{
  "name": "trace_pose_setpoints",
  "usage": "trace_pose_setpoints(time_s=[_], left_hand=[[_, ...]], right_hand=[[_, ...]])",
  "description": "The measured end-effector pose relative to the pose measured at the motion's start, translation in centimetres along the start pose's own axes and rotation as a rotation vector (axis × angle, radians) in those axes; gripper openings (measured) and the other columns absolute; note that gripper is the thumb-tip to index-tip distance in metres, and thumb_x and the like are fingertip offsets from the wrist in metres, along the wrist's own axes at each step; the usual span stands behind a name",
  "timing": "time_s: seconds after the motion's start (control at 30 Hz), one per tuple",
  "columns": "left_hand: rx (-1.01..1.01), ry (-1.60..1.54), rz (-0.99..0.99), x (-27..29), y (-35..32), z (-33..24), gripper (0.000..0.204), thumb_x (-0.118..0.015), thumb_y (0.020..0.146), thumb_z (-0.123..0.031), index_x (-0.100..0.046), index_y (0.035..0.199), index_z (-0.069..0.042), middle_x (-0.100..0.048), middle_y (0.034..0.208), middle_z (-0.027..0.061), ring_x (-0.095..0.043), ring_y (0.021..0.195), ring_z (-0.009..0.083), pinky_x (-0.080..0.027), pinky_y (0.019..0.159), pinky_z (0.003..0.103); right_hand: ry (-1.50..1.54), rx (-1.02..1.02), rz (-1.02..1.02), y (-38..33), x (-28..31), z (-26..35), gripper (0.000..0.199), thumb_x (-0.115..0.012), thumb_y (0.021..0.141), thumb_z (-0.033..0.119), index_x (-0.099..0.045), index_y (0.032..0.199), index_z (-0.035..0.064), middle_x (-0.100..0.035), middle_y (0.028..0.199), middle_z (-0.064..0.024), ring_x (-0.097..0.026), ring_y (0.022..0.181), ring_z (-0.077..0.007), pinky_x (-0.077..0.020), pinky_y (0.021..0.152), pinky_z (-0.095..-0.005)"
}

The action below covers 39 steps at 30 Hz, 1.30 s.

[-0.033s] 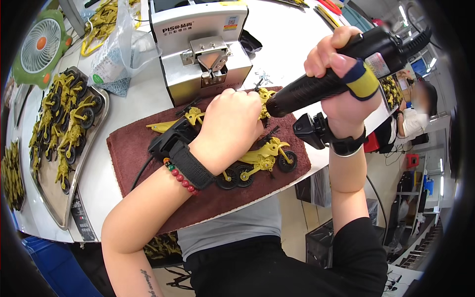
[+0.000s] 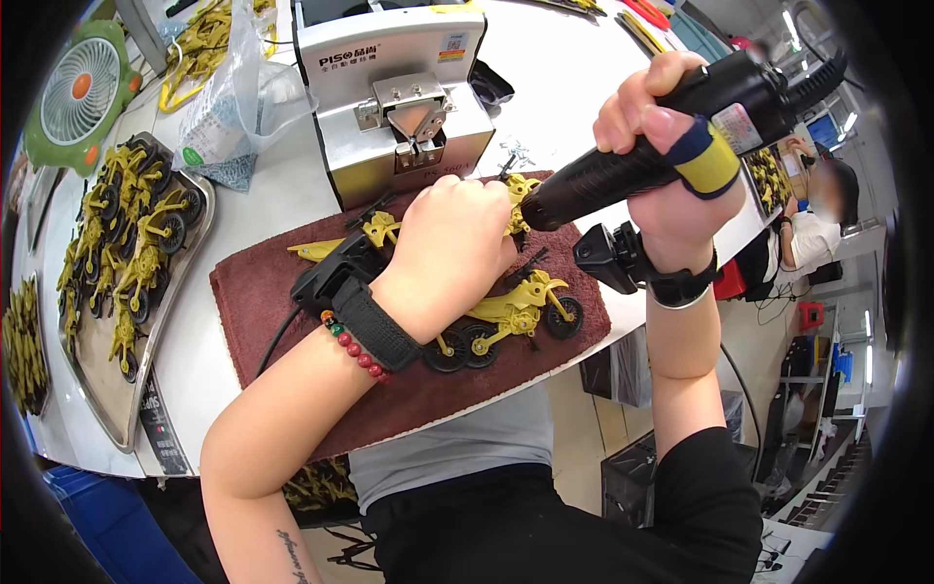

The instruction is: The recorder is using an electric screwdriver to assemble components of yellow toy motorcycles.

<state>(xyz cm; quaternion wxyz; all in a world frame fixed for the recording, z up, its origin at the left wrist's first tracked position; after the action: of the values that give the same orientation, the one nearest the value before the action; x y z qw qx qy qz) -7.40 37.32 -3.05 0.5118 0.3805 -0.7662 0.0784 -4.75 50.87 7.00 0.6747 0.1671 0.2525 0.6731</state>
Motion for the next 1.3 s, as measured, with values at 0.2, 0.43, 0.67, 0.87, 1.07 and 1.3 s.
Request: trace_pose_setpoints(time_s=[0.2,0.43,0.67,0.87,1.07,1.3], left_hand=[[0.024,-0.038,-0.032,0.2,-0.7,1.0,0.028,-0.073,0.071,-0.019,-0.066,0.09,0.0,-0.064,0.083,0.0162,-0.06,0.084,0.0336,-0.049,0.078,0.043],[-0.057,-0.069,-0.046,0.4,-1.0,0.9,0.03,-0.071,0.073,-0.018,-0.067,0.095,0.002,-0.065,0.084,0.0162,-0.06,0.086,0.0324,-0.049,0.08,0.042],[-0.078,-0.036,-0.081,-0.3,-1.0,0.2,0.028,-0.069,0.075,-0.016,-0.066,0.097,0.002,-0.065,0.086,0.0137,-0.059,0.087,0.0301,-0.049,0.079,0.039],[-0.091,0.006,-0.108,-0.3,-1.5,0.5,0.027,-0.069,0.076,-0.016,-0.067,0.097,0.001,-0.064,0.085,0.012,-0.058,0.086,0.0287,-0.05,0.078,0.038],[-0.056,0.016,-0.063,0.1,-1.7,0.4,0.028,-0.069,0.077,-0.018,-0.067,0.098,0.0,-0.064,0.085,0.0117,-0.059,0.086,0.0284,-0.05,0.079,0.039],[-0.036,0.029,-0.049,-0.3,-1.3,0.4,0.028,-0.07,0.076,-0.015,-0.066,0.099,0.0,-0.065,0.087,0.0116,-0.06,0.088,0.0291,-0.05,0.081,0.038]], right_hand=[[0.19,0.097,0.084,1.5,0.2,2.3,0.016,-0.057,0.081,0.008,-0.055,0.094,-0.0016,-0.055,0.081,-0.0142,-0.056,0.066,-0.0219,-0.045,0.065,-0.0354],[0.162,0.378,-0.016,7.2,-1.8,3.4,0.013,-0.059,0.079,0.014,-0.06,0.082,0.0014,-0.059,0.068,-0.0081,-0.058,0.053,-0.0155,-0.0504,0.049,-0.0261],[0.249,0.114,0.061,8.1,-7.2,0.2,0.022,-0.059,0.085,0.019,-0.061,0.08,-0.0015,-0.059,0.071,-0.0087,-0.057,0.059,-0.0149,-0.048,0.058,-0.0275],[0.328,-0.024,0.022,7.9,-7.6,0.1,0.021,-0.055,0.086,0.02,-0.06,0.082,-0.001,-0.059,0.07,-0.0088,-0.057,0.057,-0.0163,-0.0482,0.057,-0.0272],[0.077,0.236,-0.201,4.9,-4.0,3.1,0.021,-0.06,0.074,0.013,-0.054,0.091,0.0025,-0.054,0.065,-0.0053,-0.054,0.053,-0.0166,-0.0473,0.052,-0.0281],[0.024,-0.015,0.044,3.3,1.8,1.3,0.021,-0.056,0.079,0.008,-0.051,0.098,0.0008,-0.047,0.078,-0.0068,-0.048,0.07,-0.0173,-0.0394,0.069,-0.0317]])
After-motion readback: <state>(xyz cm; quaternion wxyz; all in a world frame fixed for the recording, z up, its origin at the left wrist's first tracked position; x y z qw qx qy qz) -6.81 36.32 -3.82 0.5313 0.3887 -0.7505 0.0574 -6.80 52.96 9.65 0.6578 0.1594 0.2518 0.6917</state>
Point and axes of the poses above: each hand's wrist, its own y-axis towards the middle knuckle, its own x-axis out of the back of the hand, z = x × y, the point moved 4 cm from there along y, towards the middle knuckle
